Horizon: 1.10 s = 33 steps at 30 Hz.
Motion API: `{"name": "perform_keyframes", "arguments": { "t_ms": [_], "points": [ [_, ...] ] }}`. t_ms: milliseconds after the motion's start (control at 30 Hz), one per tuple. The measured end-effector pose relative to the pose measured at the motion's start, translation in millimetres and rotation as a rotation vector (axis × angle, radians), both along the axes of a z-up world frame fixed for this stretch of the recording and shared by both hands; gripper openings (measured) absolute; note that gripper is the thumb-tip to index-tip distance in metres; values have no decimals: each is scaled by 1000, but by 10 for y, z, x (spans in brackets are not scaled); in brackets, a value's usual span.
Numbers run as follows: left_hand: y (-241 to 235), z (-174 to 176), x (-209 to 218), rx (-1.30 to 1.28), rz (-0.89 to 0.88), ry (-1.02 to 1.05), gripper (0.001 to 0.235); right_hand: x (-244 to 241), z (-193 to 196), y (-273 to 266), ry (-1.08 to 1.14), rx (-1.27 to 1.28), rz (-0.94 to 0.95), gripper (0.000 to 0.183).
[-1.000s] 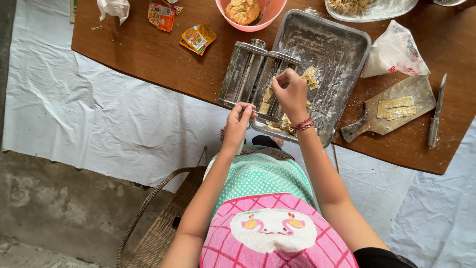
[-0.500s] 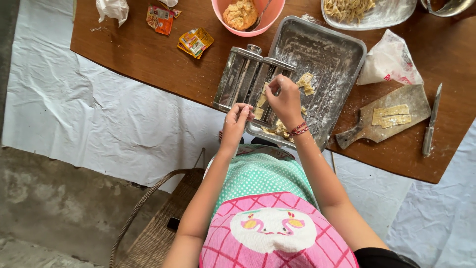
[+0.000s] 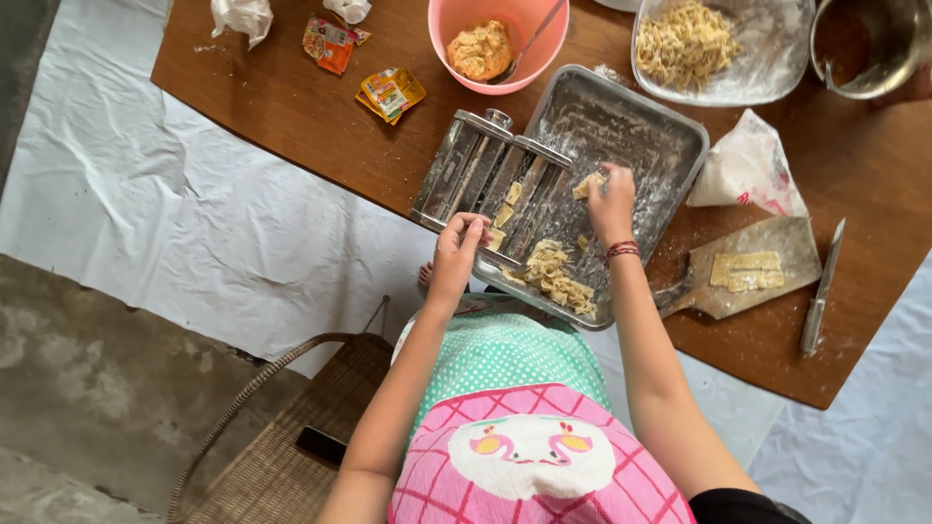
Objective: The person grates rectangular blocks of dough using a manual hand-cranked grater. They place the blocks into the grater, turn the crank to shred the dough into a metal tray, and then remove the finished shreds.
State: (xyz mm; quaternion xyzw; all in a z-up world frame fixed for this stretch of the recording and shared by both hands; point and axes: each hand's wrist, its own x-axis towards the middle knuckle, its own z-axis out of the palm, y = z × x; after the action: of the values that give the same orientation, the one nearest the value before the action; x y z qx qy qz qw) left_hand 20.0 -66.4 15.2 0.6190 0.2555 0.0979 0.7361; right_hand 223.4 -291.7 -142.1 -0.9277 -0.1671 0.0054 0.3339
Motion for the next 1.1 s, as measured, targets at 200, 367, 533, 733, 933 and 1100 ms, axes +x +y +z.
{"name": "perform_keyframes", "arguments": {
  "t_ms": [200, 367, 533, 733, 933, 1100],
  "points": [
    [-122, -32, -40, -23, 65, -24, 18, -62, -213, -31, 181, -261, -39, 58],
    [-206, -118, -92, -27, 107, -45, 18, -44, -265, -32, 224, -272, -47, 34],
    [-307, -84, -173, -27, 131, -48, 18, -60, -325, -88, 171, -326, 8, 22],
    [-426, 41, -232, -17, 99, -32, 17, -148, -204, -139, 406, 85, -59, 18],
    [-498, 51, -96, -8, -40, -17, 16, -490, 1043, 24, 585, 651, -28, 33],
    [-520, 381, 119, 152, -158, 18, 30, -825, 2051, 270, 531, 638, 226, 46]
  ]
}}
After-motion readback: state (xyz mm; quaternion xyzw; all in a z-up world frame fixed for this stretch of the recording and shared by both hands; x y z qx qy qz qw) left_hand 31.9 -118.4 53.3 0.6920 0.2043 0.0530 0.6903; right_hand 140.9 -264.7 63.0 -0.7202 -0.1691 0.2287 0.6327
